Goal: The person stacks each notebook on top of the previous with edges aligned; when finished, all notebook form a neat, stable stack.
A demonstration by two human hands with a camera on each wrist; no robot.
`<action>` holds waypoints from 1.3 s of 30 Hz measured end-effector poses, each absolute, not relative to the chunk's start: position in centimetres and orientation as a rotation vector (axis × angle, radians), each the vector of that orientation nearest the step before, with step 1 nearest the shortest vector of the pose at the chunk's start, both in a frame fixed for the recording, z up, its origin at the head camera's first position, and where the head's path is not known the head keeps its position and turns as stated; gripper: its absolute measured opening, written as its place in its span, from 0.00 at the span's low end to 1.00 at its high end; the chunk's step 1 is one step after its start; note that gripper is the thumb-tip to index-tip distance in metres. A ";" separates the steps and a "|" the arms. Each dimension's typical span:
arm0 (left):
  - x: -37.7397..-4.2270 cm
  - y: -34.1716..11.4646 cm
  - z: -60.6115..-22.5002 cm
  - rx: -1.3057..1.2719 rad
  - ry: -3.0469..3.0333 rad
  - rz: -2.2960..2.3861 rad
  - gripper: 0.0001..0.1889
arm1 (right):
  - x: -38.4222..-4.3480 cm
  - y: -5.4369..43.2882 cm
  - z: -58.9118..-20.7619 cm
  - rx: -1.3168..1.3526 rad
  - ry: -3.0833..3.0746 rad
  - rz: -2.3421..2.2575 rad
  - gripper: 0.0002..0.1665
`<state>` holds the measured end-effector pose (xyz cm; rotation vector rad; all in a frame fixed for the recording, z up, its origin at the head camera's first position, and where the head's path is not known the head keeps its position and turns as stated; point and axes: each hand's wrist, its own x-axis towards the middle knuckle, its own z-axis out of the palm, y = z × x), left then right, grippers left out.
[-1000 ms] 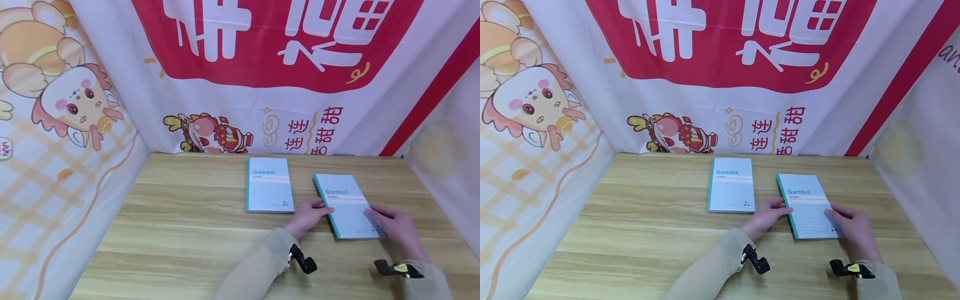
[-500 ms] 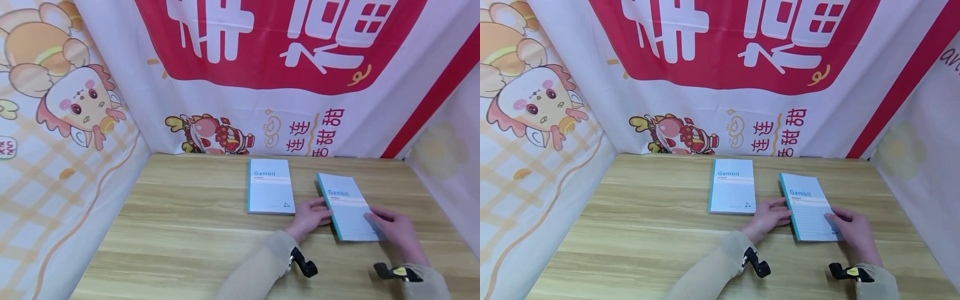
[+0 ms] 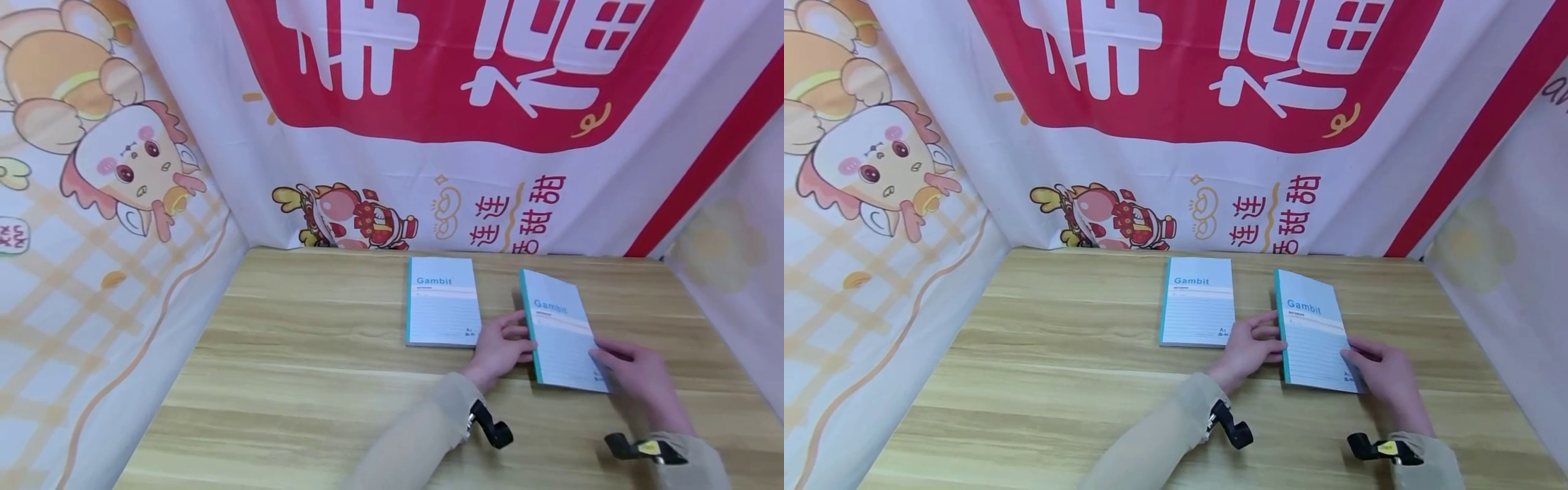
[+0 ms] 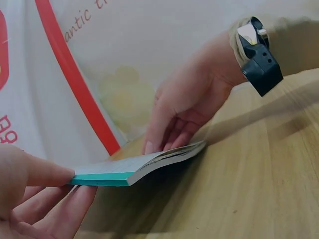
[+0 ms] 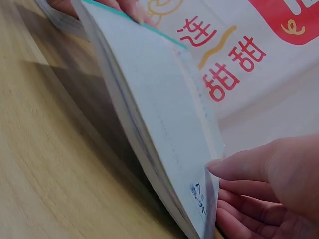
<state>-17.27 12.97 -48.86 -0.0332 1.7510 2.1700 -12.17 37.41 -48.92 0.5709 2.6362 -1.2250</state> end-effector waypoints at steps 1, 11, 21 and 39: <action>-17.3 12.8 -48.7 -0.012 1.741 2.174 0.31 | -12.2 37.2 -49.0 0.568 2.630 -1.238 0.47; -17.6 10.9 -46.5 0.218 1.667 2.183 0.32 | -12.7 35.6 -48.5 0.541 2.450 -1.428 0.52; -17.6 8.5 -44.8 0.349 1.593 2.226 0.32 | -13.3 33.4 -47.8 0.484 2.374 -1.523 0.53; -18.4 3.0 -44.6 0.319 1.712 2.194 0.30 | -14.9 30.7 -46.7 0.498 2.364 -1.620 0.51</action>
